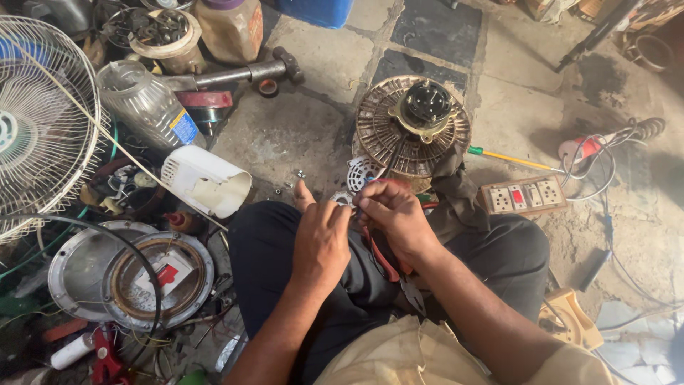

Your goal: The person handles a fan grill and then works on the internal motor and wiring of a ceiling fan or similar appliance, using a screwdriver and pliers while sitting on the floor.

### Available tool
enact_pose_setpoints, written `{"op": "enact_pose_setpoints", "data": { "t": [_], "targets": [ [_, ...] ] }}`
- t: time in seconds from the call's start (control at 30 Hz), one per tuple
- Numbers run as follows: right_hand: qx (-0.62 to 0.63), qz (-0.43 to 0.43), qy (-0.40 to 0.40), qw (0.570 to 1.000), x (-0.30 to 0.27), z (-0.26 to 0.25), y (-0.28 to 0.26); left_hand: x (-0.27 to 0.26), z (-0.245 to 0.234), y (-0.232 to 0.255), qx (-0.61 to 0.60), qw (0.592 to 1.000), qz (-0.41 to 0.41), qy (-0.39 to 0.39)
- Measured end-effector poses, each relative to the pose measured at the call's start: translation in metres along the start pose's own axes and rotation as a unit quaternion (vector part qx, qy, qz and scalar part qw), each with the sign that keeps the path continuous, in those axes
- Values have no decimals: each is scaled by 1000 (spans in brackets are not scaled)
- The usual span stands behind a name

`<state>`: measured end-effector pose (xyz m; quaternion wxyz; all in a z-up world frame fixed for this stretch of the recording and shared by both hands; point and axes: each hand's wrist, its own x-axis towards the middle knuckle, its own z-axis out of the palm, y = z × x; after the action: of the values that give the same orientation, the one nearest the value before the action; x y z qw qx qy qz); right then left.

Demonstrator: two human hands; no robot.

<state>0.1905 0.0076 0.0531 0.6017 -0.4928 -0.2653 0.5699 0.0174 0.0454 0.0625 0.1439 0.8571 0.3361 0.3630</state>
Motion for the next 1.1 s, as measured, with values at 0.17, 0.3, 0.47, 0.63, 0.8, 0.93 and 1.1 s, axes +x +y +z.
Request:
{"op": "enact_pose_setpoints", "data": {
  "t": [0.17, 0.3, 0.47, 0.63, 0.8, 0.93, 1.1],
  "targets": [
    [-31, -25, 12, 999, 5, 1, -2, 12, -5, 3, 30, 996, 54, 66],
    [-146, -50, 59, 986, 5, 10, -3, 16, -3, -2, 16, 996, 55, 69],
    [-266, -126, -5, 956, 4, 9, -20, 30, 7, -13, -21, 997, 29, 73],
    [-315, -97, 23, 944, 22, 9, -17, 42, 22, -23, -130, 983, -49, 116],
    [-332, -90, 37, 938, 47, 10, -5, 44, 37, -36, -149, 976, -50, 151],
    [-315, -80, -3, 946, 57, 6, -6, 44, 49, -45, -177, 969, -88, 151],
    [-225, -33, -52, 972, 65, -4, 3, 42, 64, -62, -322, 903, -279, 50]
  ]
}}
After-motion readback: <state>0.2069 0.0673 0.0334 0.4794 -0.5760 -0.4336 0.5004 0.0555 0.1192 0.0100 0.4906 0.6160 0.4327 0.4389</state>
